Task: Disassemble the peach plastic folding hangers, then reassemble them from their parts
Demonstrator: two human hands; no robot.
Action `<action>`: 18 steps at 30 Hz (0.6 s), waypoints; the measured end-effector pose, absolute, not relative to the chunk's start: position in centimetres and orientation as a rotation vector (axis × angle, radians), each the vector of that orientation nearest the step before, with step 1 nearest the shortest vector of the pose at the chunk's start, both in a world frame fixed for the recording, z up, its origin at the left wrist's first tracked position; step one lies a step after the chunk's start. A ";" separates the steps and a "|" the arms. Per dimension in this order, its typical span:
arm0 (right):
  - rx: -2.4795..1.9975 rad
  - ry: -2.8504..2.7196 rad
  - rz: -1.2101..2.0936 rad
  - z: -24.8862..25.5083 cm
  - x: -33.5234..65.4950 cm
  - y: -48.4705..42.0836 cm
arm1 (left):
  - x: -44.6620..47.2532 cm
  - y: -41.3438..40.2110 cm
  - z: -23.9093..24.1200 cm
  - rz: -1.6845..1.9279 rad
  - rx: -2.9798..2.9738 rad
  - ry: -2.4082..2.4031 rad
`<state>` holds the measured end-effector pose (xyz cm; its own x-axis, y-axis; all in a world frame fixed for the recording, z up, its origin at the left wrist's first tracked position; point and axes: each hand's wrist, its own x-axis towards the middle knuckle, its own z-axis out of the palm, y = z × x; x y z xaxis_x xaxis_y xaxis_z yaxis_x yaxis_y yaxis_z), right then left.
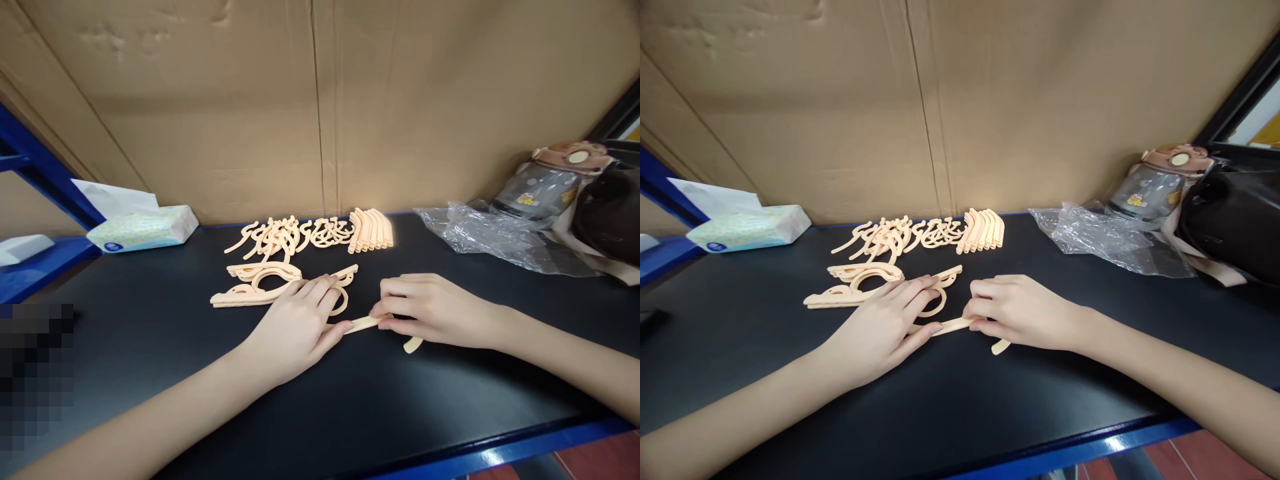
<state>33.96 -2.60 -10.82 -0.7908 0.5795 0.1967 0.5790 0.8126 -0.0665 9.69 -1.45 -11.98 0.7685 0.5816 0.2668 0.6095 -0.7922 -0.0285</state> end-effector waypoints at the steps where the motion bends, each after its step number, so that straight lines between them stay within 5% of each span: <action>1: -0.898 -2.791 -0.001 -10.8 34.0 -2.6 | 9.7 -1.5 -12.0 -0.372 -2.849 -0.961; 11: -1.004 -2.708 -0.361 -10.3 34.7 -1.9 | 9.8 -1.4 -12.0 -0.428 -2.828 -0.937; 18: -1.611 -2.667 -0.474 -9.3 36.2 -2.5 | 9.8 -1.5 -11.8 -0.388 -2.829 -0.987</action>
